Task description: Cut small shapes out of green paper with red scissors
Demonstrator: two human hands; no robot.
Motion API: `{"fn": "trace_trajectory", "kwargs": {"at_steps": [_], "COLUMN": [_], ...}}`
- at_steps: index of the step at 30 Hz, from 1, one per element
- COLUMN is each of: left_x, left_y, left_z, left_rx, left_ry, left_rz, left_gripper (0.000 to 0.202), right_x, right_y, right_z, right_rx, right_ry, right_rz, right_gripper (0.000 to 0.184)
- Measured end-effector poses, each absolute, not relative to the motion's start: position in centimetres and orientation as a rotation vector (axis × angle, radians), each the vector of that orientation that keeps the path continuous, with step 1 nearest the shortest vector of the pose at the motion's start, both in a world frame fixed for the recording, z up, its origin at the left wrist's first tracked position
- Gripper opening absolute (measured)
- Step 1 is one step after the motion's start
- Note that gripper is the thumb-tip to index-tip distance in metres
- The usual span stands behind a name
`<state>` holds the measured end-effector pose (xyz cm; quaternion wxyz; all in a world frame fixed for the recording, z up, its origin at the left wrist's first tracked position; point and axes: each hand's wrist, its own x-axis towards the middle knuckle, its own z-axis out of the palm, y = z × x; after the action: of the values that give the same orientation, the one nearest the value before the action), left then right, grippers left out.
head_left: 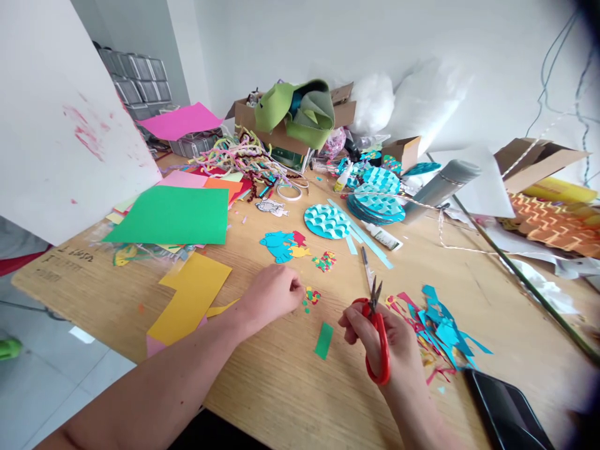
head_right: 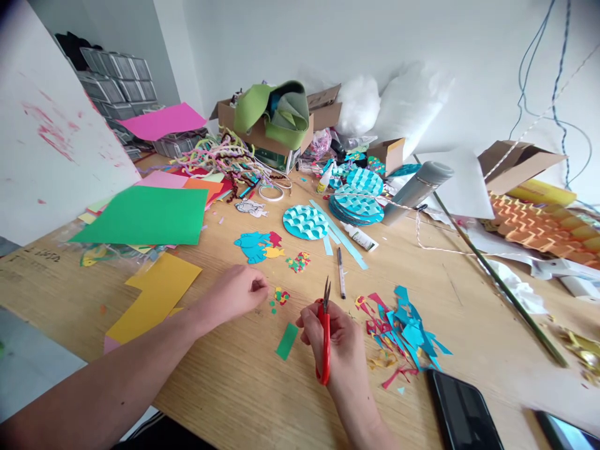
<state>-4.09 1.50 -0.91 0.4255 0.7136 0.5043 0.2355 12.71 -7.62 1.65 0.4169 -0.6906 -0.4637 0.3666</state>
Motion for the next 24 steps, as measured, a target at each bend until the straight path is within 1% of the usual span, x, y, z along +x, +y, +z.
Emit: {"fn": "trace_trajectory", "kwargs": {"at_steps": [2,5,8,11,14,18,22,24], "left_x": [-4.0,-3.7,-3.1,-2.6,-2.2,-2.2,-2.4,-2.3], "left_y": [1.7,1.7,1.3,0.7,0.3,0.2,0.0,-0.2], "left_z": [-0.5,0.1,0.2,-0.2,-0.5,-0.6,-0.4,-0.4], "left_rx": [1.481,0.889,0.594,0.509,0.486,0.491,0.594,0.678], "left_ry": [1.117,0.797,0.674,0.658,0.67,0.645,0.644,0.676], "left_rz": [0.585,0.552,0.509,0.464,0.439,0.479,0.528,0.548], "left_gripper": [0.02,0.035,0.035,0.032,0.031,0.031,0.024,0.033], "right_x": [12.7,12.7,12.7,12.7,12.7,13.1,13.4,13.5], "right_y": [-7.7,-7.8,-8.0,-8.1,-8.1,-7.8,-7.5,-7.5], "right_z": [1.6,1.2,0.8,0.6,0.4,-0.2,-0.8,-0.8], "right_rx": [-1.732,-1.72,-1.688,-1.615,-1.577,-1.643,-1.596,-1.542], "right_ry": [-1.152,-1.177,-1.268,-1.393,-1.447,-1.321,-1.23,-1.258], "right_rz": [0.912,0.902,0.87,0.819,0.774,0.706,0.735,0.775], "right_gripper": [0.031,0.031,0.029,0.024,0.024,0.022,0.019,0.017]}}
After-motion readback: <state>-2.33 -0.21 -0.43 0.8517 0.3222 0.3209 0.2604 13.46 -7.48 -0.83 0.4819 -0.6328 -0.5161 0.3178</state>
